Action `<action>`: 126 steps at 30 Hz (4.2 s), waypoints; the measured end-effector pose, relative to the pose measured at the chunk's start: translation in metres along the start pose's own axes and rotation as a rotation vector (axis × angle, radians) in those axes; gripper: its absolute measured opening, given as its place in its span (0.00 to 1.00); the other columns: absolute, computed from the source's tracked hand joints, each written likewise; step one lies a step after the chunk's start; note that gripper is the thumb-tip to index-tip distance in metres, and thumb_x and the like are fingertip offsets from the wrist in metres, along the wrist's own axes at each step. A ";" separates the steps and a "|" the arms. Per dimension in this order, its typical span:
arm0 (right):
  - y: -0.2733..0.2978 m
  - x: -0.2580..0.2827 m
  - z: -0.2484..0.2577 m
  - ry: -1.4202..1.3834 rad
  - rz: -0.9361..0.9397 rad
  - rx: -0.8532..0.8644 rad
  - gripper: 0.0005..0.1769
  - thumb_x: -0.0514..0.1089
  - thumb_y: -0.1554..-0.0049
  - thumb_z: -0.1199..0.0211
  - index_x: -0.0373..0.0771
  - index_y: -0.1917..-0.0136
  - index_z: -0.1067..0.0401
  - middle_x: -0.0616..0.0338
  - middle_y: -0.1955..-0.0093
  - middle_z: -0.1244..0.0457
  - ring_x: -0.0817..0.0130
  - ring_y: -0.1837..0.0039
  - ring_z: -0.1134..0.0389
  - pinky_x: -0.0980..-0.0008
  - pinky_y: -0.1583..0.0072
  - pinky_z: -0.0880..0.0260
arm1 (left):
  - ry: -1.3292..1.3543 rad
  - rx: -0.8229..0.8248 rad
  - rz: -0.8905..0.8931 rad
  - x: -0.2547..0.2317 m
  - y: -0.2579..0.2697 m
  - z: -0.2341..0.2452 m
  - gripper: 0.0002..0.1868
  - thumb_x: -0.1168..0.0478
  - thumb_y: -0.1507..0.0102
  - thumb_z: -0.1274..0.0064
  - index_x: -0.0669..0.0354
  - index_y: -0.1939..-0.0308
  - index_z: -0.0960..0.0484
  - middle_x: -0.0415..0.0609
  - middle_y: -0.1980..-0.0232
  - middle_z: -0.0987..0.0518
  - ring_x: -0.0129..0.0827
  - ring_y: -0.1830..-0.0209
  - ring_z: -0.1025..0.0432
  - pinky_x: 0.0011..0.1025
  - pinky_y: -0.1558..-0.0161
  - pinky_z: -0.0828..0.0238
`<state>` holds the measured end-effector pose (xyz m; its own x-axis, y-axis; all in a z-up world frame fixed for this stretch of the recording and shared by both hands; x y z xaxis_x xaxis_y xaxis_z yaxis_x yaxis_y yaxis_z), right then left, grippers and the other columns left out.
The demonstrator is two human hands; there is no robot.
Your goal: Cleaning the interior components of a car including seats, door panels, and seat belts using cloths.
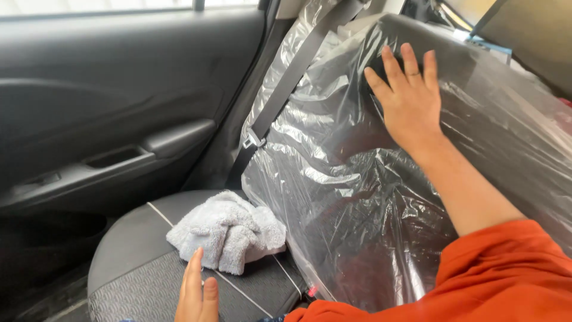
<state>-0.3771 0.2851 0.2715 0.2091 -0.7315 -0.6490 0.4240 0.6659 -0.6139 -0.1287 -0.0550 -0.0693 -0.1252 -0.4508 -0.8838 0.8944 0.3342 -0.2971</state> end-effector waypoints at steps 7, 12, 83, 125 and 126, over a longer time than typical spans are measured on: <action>0.046 0.115 -0.058 -0.392 0.055 -0.008 0.23 0.39 0.42 0.47 0.44 0.34 0.28 0.45 0.24 0.39 0.47 0.24 0.41 0.50 0.23 0.44 | -0.004 -0.027 -0.118 0.024 0.027 0.013 0.38 0.41 0.28 0.64 0.68 0.26 0.39 0.66 0.27 0.34 0.53 0.22 0.41 0.43 0.25 0.51; 0.109 0.233 -0.072 -0.578 0.269 0.161 0.19 0.39 0.47 0.41 0.38 0.41 0.28 0.43 0.31 0.40 0.46 0.31 0.38 0.48 0.29 0.40 | 0.005 0.046 0.046 -0.007 0.026 0.013 0.37 0.43 0.29 0.65 0.67 0.25 0.40 0.65 0.25 0.36 0.53 0.22 0.43 0.42 0.27 0.53; 0.113 0.197 -0.076 -2.444 -0.768 1.272 0.33 0.46 0.35 0.50 0.26 0.21 0.45 0.37 0.30 0.39 0.51 0.36 0.33 0.56 0.35 0.34 | -0.878 -0.292 0.243 -0.080 -0.072 0.231 0.28 0.59 0.44 0.28 0.66 0.45 0.23 0.63 0.41 0.26 0.54 0.44 0.26 0.44 0.43 0.27; 0.148 0.520 -0.269 -0.789 -0.168 0.942 0.11 0.42 0.38 0.45 0.36 0.44 0.32 0.38 0.50 0.32 0.39 0.45 0.30 0.45 0.46 0.30 | -1.121 0.224 0.634 0.070 0.103 0.158 0.23 0.66 0.41 0.48 0.65 0.43 0.33 0.66 0.49 0.33 0.60 0.48 0.32 0.52 0.61 0.21; 0.148 0.523 -0.268 -0.696 -0.069 0.914 0.12 0.40 0.41 0.46 0.38 0.44 0.32 0.38 0.50 0.32 0.41 0.47 0.29 0.48 0.49 0.28 | -1.098 0.226 0.643 0.067 0.102 0.159 0.27 0.65 0.46 0.45 0.65 0.43 0.33 0.66 0.49 0.33 0.61 0.48 0.32 0.52 0.60 0.21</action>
<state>-0.4415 0.0403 -0.2796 0.4814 -0.8742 -0.0636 0.8745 0.4742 0.1013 0.0229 -0.1825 -0.1014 0.6718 -0.7388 -0.0544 0.7283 0.6452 0.2309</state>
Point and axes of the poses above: each hand's wrist, its own y-axis away from the middle knuckle, its own z-axis out of the back of the hand, x = y × z, the point moved 7 cm from there along -y, towards the middle knuckle
